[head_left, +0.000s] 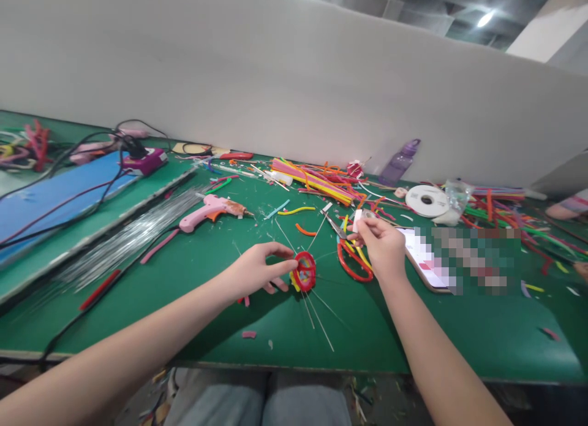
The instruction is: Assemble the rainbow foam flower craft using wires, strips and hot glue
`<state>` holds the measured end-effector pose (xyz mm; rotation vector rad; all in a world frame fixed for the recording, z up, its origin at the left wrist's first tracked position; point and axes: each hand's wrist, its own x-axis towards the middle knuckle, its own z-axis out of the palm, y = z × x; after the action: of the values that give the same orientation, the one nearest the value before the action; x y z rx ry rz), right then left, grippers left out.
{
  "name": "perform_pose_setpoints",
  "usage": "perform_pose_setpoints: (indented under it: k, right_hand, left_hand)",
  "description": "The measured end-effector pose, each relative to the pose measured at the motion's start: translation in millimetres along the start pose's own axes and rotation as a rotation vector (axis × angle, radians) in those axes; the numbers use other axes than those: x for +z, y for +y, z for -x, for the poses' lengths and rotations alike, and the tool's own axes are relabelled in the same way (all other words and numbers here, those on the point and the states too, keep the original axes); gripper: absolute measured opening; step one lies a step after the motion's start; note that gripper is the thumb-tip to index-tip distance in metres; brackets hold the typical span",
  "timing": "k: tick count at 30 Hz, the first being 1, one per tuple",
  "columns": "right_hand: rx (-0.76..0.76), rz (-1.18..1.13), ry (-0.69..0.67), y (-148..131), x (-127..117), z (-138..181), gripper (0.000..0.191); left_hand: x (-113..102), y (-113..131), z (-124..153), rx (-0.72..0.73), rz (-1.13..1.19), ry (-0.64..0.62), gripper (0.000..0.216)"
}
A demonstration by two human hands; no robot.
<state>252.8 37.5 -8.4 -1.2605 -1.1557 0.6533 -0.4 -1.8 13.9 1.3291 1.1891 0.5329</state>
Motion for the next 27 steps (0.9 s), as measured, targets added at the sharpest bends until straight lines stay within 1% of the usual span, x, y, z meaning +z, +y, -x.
perform_pose_setpoints:
  k: [3,9,14,19,22,25,27]
  right_hand:
    - [0.017,0.042,-0.053,3.6,-1.2,-1.3,0.027]
    - [-0.074,0.180,-0.082,3.5,-4.9,-3.4,0.027]
    - [-0.076,0.159,-0.093,4.0,-7.2,-9.8,0.028]
    - [-0.061,0.102,-0.050,7.7,-9.6,-14.7,0.033]
    - [-0.075,0.093,-0.019,8.3,-10.6,-14.4,0.032]
    - [-0.082,0.095,-0.017,7.3,-10.4,-12.9,0.030]
    - [-0.087,0.098,-0.005,6.4,-10.3,-12.3,0.030]
  left_hand:
    - [3.6,3.2,-2.9,-0.004,-0.003,-0.005,0.047]
    - [3.8,3.4,-6.3,-0.006,-0.003,-0.029,0.030]
    - [-3.6,0.1,-3.2,0.031,-0.009,-0.052,0.029]
    - [-16.0,5.8,0.2,0.159,-0.035,-0.007,0.033]
    - [-23.5,15.2,0.8,0.194,-0.039,0.026,0.036]
    - [-29.2,26.4,-0.2,0.226,-0.048,0.107,0.035]
    - [-32.0,33.1,-1.7,0.280,-0.068,0.173,0.033]
